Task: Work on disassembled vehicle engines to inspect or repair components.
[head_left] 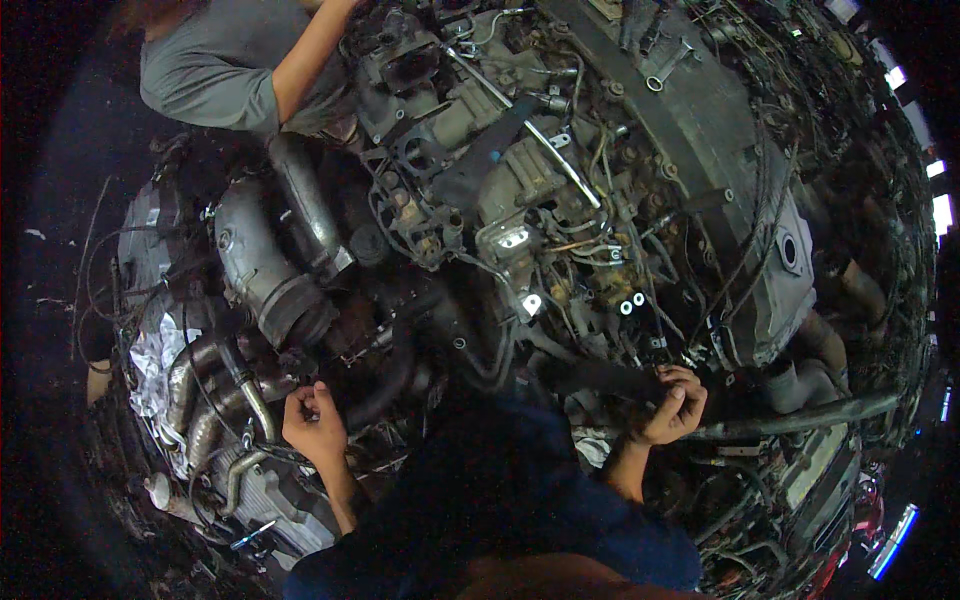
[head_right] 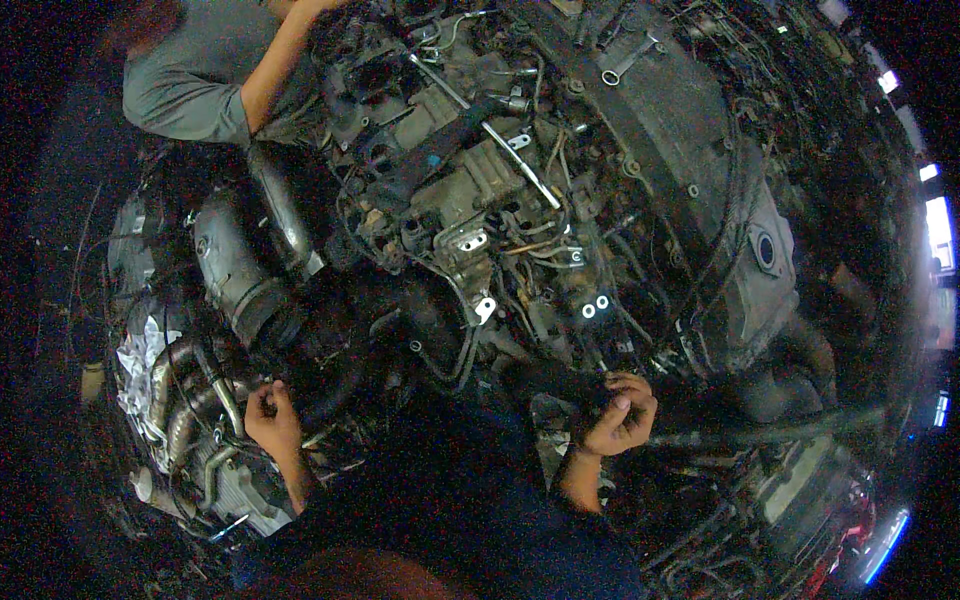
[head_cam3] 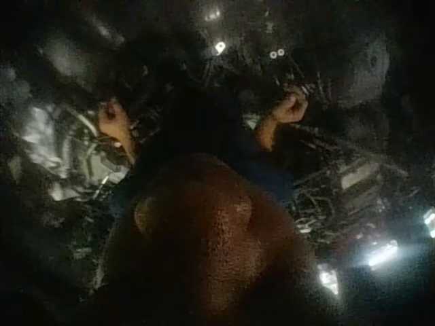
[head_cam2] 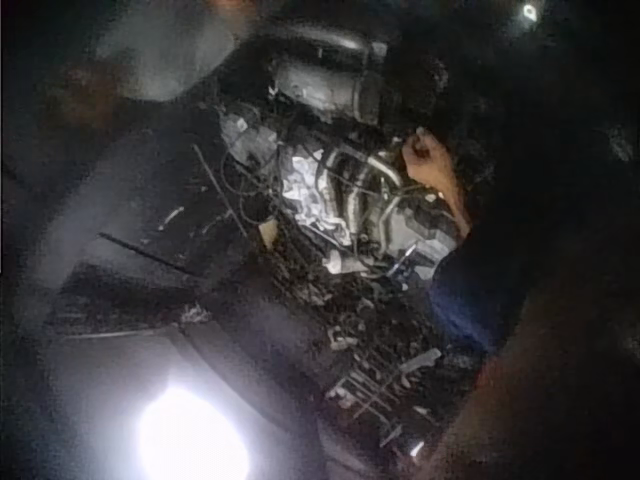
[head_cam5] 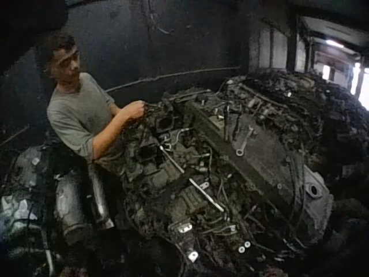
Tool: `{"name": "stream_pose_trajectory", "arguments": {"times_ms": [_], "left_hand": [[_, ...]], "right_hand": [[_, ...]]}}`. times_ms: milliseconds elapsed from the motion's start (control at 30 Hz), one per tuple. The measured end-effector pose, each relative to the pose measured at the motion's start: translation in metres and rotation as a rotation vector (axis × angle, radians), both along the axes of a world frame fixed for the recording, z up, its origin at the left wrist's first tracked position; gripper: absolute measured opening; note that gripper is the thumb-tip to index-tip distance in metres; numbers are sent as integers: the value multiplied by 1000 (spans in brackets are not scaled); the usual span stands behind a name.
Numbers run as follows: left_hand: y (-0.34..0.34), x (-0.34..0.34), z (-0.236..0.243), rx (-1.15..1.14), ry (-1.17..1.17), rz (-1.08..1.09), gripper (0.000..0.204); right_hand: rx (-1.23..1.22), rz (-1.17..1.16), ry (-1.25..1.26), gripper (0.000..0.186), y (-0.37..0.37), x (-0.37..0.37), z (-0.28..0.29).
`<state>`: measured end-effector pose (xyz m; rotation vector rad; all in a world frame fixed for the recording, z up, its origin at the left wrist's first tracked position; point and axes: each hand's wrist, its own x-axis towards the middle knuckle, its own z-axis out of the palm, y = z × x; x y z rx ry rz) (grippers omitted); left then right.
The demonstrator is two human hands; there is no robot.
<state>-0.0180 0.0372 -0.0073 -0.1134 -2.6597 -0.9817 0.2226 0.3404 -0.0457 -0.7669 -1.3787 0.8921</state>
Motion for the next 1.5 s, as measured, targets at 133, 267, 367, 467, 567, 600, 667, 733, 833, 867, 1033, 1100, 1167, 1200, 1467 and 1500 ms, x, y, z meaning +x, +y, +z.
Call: {"name": "stream_pose_trajectory", "arguments": {"times_ms": [133,267,367,467,567,600,667,733,833,867,1033,1100,1167,1200,1467,1500], "left_hand": [[4,1,6,8,57,-44,22],[2,-1,3,18,80,-67,21],[5,1,6,24,60,-52,21],[6,1,6,29,60,-41,21],[5,3,4,76,62,-19,21],[5,4,3,113,35,10,21],[3,4,2,94,30,12,21],[1,5,2,73,26,16,21],[1,4,3,38,57,1,21],[2,4,3,34,77,-7,21],[1,5,1,112,48,-2,23],[1,6,0,78,65,10,23],[0,7,0,73,74,23,22],[0,7,0,66,83,34,22],[-4,7,-2,64,99,38,24],[-4,7,-2,81,106,25,24]], "right_hand": [[9,17,0,19,0,-3,2],[-5,30,12,17,5,-8,2],[17,47,7,17,6,-9,0],[16,30,1,19,4,-5,-3],[17,22,6,21,1,-2,-2],[16,31,12,21,-1,-2,-2],[13,32,20,20,-4,0,0],[9,34,28,20,-4,2,0],[62,37,3,19,-3,4,-1],[53,49,17,18,-3,2,0],[53,90,7,17,-1,3,1],[56,91,-13,17,-4,3,4],[69,83,-46,17,-5,4,5],[71,87,-48,17,-6,5,6],[99,84,-14,16,-14,11,5],[99,90,-15,16,-14,12,5]]}}
